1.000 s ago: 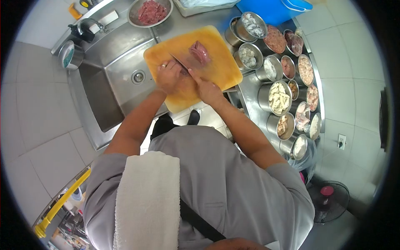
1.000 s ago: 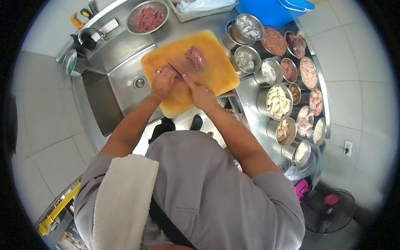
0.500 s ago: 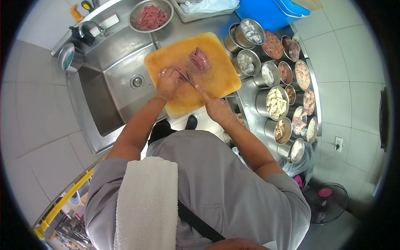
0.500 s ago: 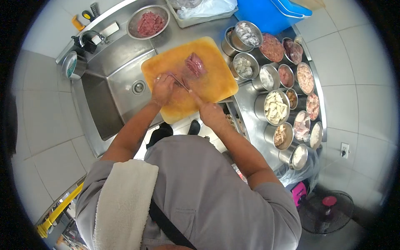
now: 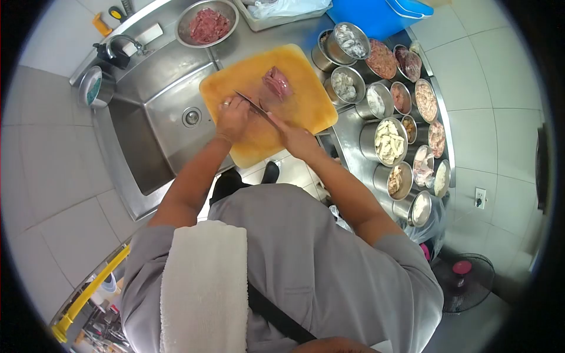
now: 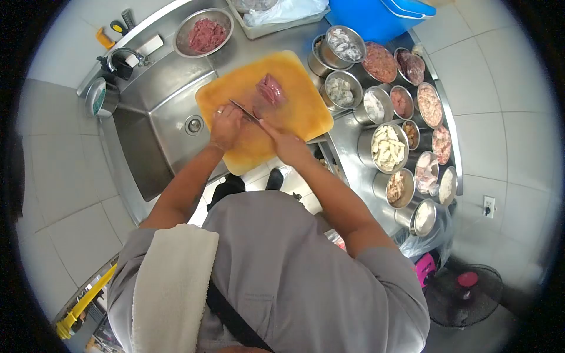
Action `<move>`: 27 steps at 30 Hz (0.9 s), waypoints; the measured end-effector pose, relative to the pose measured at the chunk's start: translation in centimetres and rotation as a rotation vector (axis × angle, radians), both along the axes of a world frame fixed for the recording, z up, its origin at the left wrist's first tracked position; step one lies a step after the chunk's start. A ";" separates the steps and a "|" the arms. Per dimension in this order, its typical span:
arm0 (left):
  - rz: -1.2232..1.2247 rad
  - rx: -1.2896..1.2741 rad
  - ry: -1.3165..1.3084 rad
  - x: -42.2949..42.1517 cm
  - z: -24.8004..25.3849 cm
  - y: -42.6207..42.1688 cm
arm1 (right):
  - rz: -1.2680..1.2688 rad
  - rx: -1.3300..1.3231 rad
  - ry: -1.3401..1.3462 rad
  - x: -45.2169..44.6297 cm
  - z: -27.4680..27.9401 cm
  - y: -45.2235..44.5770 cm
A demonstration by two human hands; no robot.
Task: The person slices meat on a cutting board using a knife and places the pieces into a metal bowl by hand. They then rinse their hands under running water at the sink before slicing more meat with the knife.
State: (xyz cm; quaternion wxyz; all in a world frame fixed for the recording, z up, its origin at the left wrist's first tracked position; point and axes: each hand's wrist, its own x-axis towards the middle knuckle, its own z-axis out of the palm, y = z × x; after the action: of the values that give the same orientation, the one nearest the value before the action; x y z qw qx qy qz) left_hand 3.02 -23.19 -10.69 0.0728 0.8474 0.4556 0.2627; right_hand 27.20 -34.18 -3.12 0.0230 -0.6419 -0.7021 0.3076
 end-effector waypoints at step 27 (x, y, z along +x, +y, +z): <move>-0.156 -0.378 -0.014 5.6 6.4 9.5 | -0.037 0.065 0.215 -1.0 -2.0 -3.8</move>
State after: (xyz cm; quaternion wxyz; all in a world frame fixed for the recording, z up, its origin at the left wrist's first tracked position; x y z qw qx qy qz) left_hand 8.62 -13.69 -4.27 0.2540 0.8495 0.4293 0.1717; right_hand 26.16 -37.98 -5.11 0.1247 -0.6169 -0.6932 0.3512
